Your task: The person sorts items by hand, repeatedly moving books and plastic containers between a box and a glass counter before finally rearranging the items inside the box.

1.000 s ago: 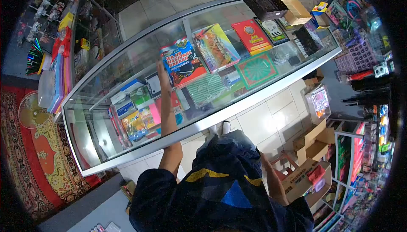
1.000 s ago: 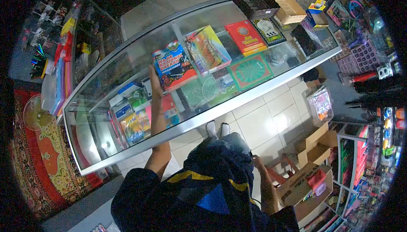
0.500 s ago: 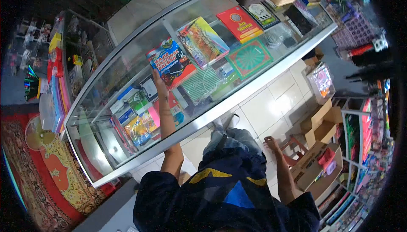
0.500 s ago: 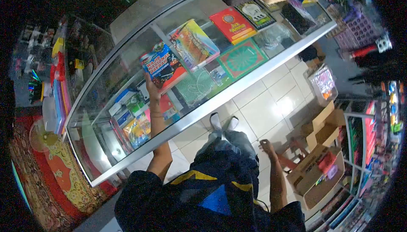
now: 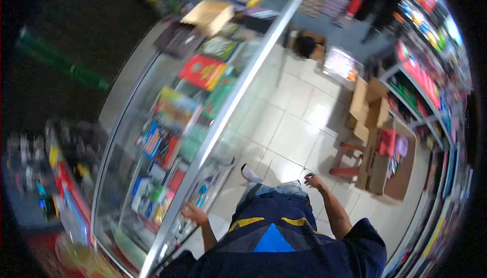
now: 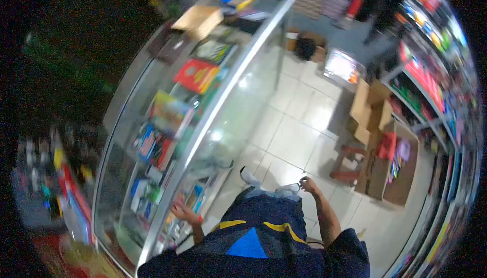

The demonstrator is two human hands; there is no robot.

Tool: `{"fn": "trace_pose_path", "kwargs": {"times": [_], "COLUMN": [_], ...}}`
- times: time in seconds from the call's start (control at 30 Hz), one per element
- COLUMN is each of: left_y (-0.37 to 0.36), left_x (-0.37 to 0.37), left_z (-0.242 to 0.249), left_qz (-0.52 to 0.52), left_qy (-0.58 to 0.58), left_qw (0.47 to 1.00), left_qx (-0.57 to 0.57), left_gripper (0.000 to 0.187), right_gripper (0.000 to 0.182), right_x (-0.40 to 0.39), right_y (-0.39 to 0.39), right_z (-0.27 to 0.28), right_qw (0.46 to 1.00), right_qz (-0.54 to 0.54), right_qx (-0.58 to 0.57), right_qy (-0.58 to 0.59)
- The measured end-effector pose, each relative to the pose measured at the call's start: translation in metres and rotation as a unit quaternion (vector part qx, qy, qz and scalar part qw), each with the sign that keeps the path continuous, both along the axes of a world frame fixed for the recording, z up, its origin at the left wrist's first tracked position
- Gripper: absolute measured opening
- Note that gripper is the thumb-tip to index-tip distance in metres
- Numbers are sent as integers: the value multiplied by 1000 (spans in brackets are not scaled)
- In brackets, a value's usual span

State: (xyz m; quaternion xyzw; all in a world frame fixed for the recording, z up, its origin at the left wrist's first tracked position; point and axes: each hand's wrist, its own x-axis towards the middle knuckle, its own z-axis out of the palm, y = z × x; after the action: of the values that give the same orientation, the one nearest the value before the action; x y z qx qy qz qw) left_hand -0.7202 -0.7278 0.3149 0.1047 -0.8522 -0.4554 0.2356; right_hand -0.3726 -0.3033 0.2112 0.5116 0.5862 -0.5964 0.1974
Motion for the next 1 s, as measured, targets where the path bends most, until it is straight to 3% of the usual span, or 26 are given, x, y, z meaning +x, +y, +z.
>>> {"fn": "trace_pose_path", "kwargs": {"times": [0.1,0.17,0.3,0.53,0.6,0.7,0.77,0.83,0.9,1.0], "left_y": [2,3,28,124,171,256,315,365,405,443], "left_x": [79,114,146,137,123,122,132,150,181,209], "left_z": [-35,-48,-53,-63,-81,-93,-90,-89,-56,-65], "left_qz": [-128,-219,-346,-525,-590,-632,-652,-723,-752,-817], "left_qy": [-140,-225,-303,-289,-225,-135,-180,-124,-100,-155], "left_qw": [974,929,853,743,700,683,660,627,560,501], "left_qx": [-127,-196,-247,-297,-334,-340,-327,-262,-333,-239], "left_gripper": [48,45,41,37,36,37,36,32,30,27], "right_gripper": [36,37,38,33,31,30,26,24,26,25], "right_x": [40,67,137,220,238,261,273,283,289,287], "right_y": [-12,-19,-35,-72,-86,-108,-131,-149,-168,-195], "right_z": [3,5,-20,-28,-28,-30,-33,-34,-35,-37], "right_qw": [999,998,991,932,912,884,859,834,807,777], "right_qz": [-35,-40,-126,-357,-407,-465,-510,-548,-585,-622], "right_qx": [-8,-13,-41,-57,-40,-52,-52,-65,-79,-98], "right_qy": [-25,-37,-8,3,18,-16,-14,-8,-1,10]}}
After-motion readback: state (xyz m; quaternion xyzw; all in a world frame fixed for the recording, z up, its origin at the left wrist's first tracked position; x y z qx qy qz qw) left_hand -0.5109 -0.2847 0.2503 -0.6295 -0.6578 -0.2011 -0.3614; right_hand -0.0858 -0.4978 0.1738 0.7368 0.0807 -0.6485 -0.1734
